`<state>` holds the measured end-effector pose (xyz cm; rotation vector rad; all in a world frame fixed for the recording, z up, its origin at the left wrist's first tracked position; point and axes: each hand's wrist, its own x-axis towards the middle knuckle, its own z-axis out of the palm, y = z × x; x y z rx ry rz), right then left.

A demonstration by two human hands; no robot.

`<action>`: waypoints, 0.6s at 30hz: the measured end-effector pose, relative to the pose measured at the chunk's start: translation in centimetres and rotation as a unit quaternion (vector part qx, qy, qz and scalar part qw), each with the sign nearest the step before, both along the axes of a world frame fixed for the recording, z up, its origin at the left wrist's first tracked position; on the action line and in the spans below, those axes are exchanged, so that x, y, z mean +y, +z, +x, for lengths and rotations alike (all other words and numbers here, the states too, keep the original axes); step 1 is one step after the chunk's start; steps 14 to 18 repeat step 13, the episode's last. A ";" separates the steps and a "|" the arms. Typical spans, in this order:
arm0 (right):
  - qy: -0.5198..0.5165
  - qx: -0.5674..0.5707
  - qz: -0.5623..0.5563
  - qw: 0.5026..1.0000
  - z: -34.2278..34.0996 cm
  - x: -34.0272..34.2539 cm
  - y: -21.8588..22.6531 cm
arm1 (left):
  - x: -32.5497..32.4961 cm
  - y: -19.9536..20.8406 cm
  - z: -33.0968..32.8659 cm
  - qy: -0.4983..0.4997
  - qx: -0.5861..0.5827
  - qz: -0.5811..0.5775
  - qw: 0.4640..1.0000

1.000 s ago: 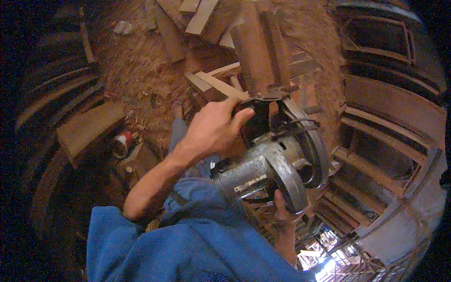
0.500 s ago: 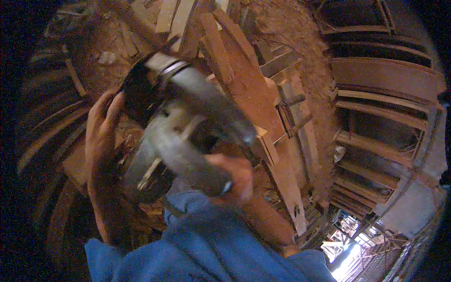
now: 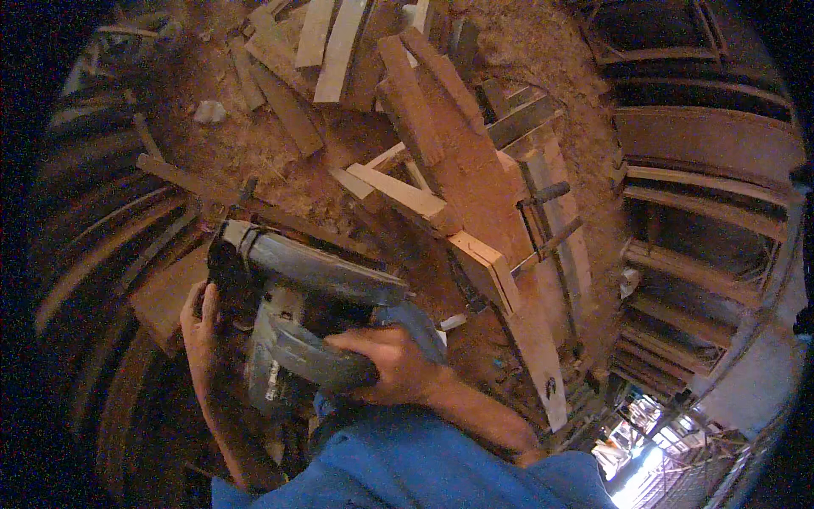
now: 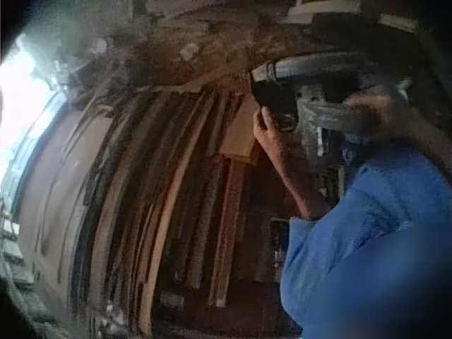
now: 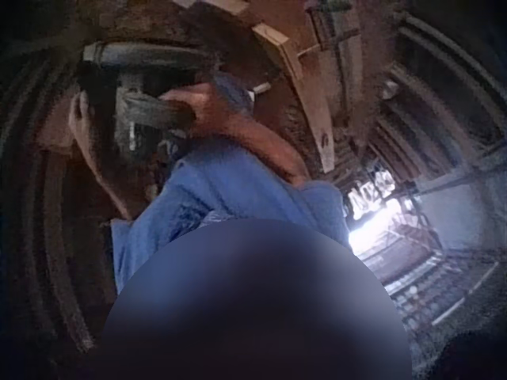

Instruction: The person uses a circular saw to cut a wooden plank that is clamped to a workbench. They position the saw, make a cut, then reposition the plank and repeat the cutting process several times.

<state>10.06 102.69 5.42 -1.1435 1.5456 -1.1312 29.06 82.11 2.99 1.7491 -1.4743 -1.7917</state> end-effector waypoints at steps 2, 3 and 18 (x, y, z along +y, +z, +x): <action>-0.013 0.010 0.007 1.000 -0.6 1.2 1.2 | 0.3 2.1 -1.4 -0.011 0.040 0.046 0.998; -0.023 0.011 0.005 1.000 -1.0 1.9 1.8 | 0.0 2.5 -2.9 -0.028 0.043 0.003 0.999; -0.136 -0.012 -0.069 0.988 1.1 18.3 8.2 | 9.3 15.1 -7.4 -0.146 0.052 -0.071 0.985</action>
